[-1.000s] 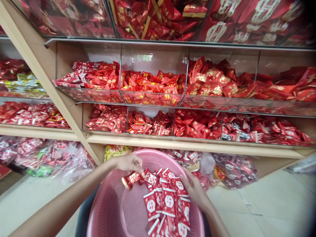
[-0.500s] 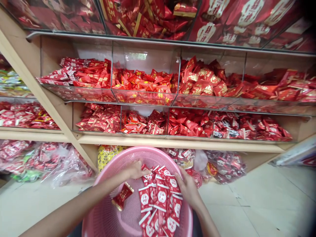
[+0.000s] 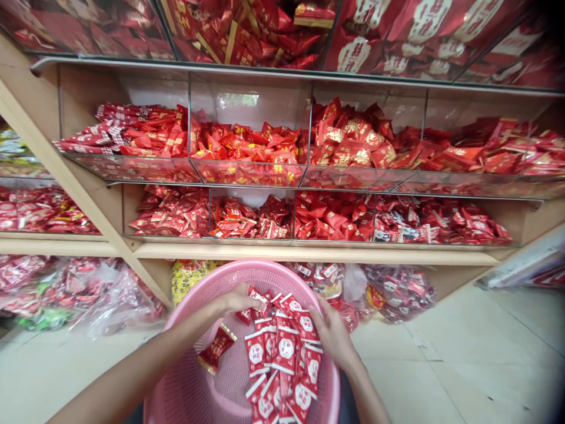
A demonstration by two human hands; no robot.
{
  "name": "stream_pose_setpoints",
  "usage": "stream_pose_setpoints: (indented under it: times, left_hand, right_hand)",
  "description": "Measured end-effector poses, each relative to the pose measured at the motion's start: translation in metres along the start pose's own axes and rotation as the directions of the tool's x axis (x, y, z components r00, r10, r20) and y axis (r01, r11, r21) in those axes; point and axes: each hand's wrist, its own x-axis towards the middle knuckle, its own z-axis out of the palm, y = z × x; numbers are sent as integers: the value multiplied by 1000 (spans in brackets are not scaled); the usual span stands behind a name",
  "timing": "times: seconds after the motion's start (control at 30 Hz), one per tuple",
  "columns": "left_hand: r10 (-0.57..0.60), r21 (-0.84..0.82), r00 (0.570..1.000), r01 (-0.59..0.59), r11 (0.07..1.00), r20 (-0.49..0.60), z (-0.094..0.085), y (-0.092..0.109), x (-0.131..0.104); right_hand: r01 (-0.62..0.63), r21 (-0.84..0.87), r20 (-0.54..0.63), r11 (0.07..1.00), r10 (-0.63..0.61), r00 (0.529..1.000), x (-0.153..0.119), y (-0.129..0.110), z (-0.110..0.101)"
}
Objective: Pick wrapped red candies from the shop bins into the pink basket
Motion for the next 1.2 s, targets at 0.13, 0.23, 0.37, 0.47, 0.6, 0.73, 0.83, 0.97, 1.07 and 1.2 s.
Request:
stream_pose_setpoints:
  times: [0.13, 0.23, 0.37, 0.47, 0.6, 0.73, 0.83, 0.97, 1.07, 1.2]
  left_hand:
    - [2, -73, 1000, -3, 997, -13, -12, 8, -11]
    - [-14, -129, 1000, 11, 992, -20, -21, 9, -17]
    - [-28, -191, 998, 37, 981, 47, -30, 9, -25]
    - [22, -293, 997, 2, 956, 76, -32, 12, -35]
    - [104, -448, 993, -68, 891, 57, -29, 30, -58]
    - [188, -580, 981, -184, 793, -54, -26, 59, -78]
    - [201, -618, 961, -278, 736, -192, -33, 85, -80]
    - [245, -601, 901, -422, 678, -357, -52, 128, -64]
    - [265, -524, 846, -502, 688, -463, -68, 161, -43]
    - [244, -421, 770, -551, 721, -590, -84, 186, -11]
  right_hand:
    - [-10, 2, -2, 1000, 10, 1000, 0, 0, 0]
    - [-12, 4, 8, 1000, 12, 1000, 1, -2, -1]
    - [-21, 4, 13, 1000, 21, 1000, 1, -4, 0]
    - [-34, 7, 26, 999, 34, 999, 0, -2, 0]
    - [-54, 10, 4, 999, 53, 999, 0, 0, 1]
    - [-65, 11, 14, 998, 64, 998, 1, 3, 2]
    - [-62, 21, 11, 998, 62, 998, 1, 4, 3]
    - [-39, 51, 20, 998, 38, 999, 1, 3, 3]
    - [-39, 24, 2, 999, 39, 999, 1, 2, 2]
    - [-71, 3, -15, 998, 71, 997, 0, 2, 2]
